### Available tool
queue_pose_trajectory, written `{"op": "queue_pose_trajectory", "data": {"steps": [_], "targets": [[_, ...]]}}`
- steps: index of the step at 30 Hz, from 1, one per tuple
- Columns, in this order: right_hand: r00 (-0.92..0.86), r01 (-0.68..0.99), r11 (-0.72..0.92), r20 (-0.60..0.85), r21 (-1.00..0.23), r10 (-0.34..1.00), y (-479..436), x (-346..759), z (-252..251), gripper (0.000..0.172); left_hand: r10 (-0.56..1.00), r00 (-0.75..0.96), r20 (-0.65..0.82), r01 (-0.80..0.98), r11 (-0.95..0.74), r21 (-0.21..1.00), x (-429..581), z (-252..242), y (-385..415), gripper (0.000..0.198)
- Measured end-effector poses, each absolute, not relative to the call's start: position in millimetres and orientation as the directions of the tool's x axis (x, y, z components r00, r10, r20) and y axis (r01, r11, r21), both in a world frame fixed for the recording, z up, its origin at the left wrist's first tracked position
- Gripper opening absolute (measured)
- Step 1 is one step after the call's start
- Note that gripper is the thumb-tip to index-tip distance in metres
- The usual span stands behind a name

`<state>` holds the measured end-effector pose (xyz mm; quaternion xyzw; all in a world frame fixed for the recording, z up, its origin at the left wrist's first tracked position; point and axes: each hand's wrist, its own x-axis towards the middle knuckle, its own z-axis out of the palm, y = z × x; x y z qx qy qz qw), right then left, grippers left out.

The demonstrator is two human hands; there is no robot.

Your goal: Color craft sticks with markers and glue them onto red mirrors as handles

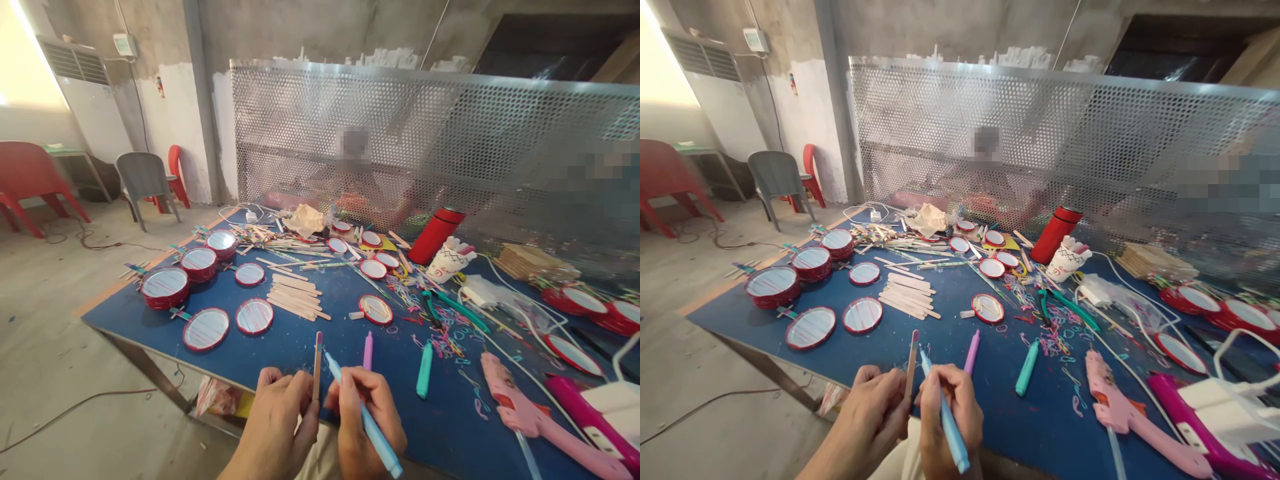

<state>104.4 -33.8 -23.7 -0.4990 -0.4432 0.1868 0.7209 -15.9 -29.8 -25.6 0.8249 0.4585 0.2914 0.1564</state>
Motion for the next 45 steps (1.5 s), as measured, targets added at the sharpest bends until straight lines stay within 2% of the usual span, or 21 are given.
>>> {"op": "queue_pose_trajectory", "data": {"steps": [14, 24, 29, 36, 41, 45], "targets": [[0.509, 0.123, 0.469, 0.461, -0.875, 0.727, -34.7, 100.7, -19.9, 0.020, 0.841, 0.422, 0.339, 0.664, -0.541, 0.516, -16.1, -23.4, -29.9, 0.022], [0.378, 0.186, 0.539, 0.566, -0.821, 0.732, -27.9, 114.8, -33.0, 0.013, 0.841, 0.423, 0.338, 0.667, -0.542, 0.511, -15.9, -23.2, -29.2, 0.024], [0.435, 0.157, 0.475, 0.492, -0.866, 0.754, -33.6, 110.4, -29.3, 0.022, 0.842, 0.434, 0.321, 0.654, -0.540, 0.530, -16.2, -22.2, -30.1, 0.023], [0.448, 0.179, 0.467, 0.495, -0.866, 0.745, -33.3, 108.8, -26.8, 0.022, 0.839, 0.423, 0.342, 0.655, -0.544, 0.525, -15.8, -21.9, -30.6, 0.023], [0.523, 0.128, 0.473, 0.465, -0.872, 0.714, -35.0, 103.9, -22.0, 0.021, 0.836, 0.408, 0.368, 0.658, -0.548, 0.516, -15.7, -20.1, -29.5, 0.023], [0.493, 0.133, 0.480, 0.478, -0.867, 0.727, -36.4, 101.7, -20.8, 0.021, 0.827, 0.403, 0.392, 0.658, -0.560, 0.504, -15.5, -18.4, -29.7, 0.025]]}}
